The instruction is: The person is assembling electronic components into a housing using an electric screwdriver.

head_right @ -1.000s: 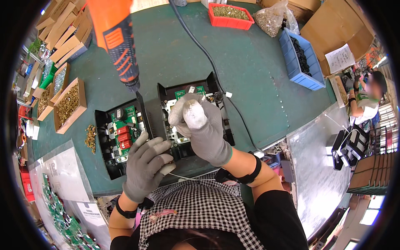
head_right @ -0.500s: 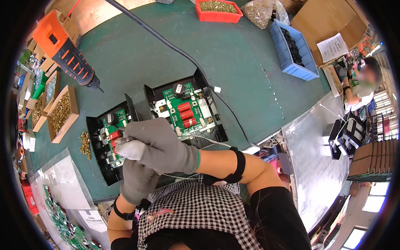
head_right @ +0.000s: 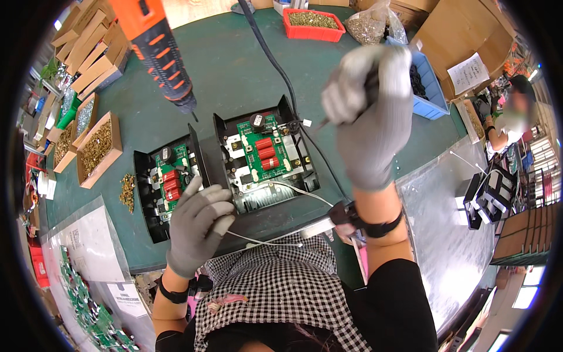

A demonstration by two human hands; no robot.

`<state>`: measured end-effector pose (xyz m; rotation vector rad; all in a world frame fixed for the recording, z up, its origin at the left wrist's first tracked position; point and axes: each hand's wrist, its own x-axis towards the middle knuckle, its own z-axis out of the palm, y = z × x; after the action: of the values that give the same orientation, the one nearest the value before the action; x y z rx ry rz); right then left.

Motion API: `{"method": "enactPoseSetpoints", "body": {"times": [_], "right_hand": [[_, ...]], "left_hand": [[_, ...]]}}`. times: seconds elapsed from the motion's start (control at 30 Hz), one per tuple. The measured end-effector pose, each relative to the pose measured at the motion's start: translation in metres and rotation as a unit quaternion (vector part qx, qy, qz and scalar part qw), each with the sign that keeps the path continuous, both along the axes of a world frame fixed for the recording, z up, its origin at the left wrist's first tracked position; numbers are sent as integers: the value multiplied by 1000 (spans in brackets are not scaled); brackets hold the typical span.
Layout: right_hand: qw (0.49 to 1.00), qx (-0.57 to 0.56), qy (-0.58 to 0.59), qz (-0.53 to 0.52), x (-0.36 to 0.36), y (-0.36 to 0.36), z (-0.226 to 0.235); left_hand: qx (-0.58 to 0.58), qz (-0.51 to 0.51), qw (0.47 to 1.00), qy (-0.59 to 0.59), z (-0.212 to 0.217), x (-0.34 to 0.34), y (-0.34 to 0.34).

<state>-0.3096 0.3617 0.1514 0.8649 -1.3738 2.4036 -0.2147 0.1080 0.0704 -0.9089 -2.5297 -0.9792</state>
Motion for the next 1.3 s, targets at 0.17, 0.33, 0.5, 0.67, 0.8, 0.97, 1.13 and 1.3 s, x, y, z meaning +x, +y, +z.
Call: {"method": "enactPoseSetpoints", "body": {"times": [0.17, 0.33, 0.5, 0.67, 0.8, 0.97, 1.13, 1.3], "right_hand": [[882, 359, -38, -302, -69, 33, -44], [788, 389, 279, -388, -15, -18, -8], [865, 342, 175, -323, -60, -110, -26], [971, 230, 67, 17, -54, -124, 9], [991, 106, 14, 80, -16, -100, 25], [978, 99, -144, 113, 34, -73, 41], [981, 80, 116, 135, 44, -63, 44], [991, 76, 51, 97, 52, -70, 34]], "left_hand": [[53, 97, 994, 15, 8, -1, -13], [84, 155, 984, 15, 2, -1, -23], [55, 145, 986, 66, 6, -12, -12], [5, 136, 988, 66, 6, -11, 0], [-3, 158, 985, 76, 2, -7, 0], [-6, 135, 987, 86, -6, -6, 3], [-27, 112, 988, 105, -7, -8, 16], [-22, 123, 986, 107, -9, -5, 14]]}}
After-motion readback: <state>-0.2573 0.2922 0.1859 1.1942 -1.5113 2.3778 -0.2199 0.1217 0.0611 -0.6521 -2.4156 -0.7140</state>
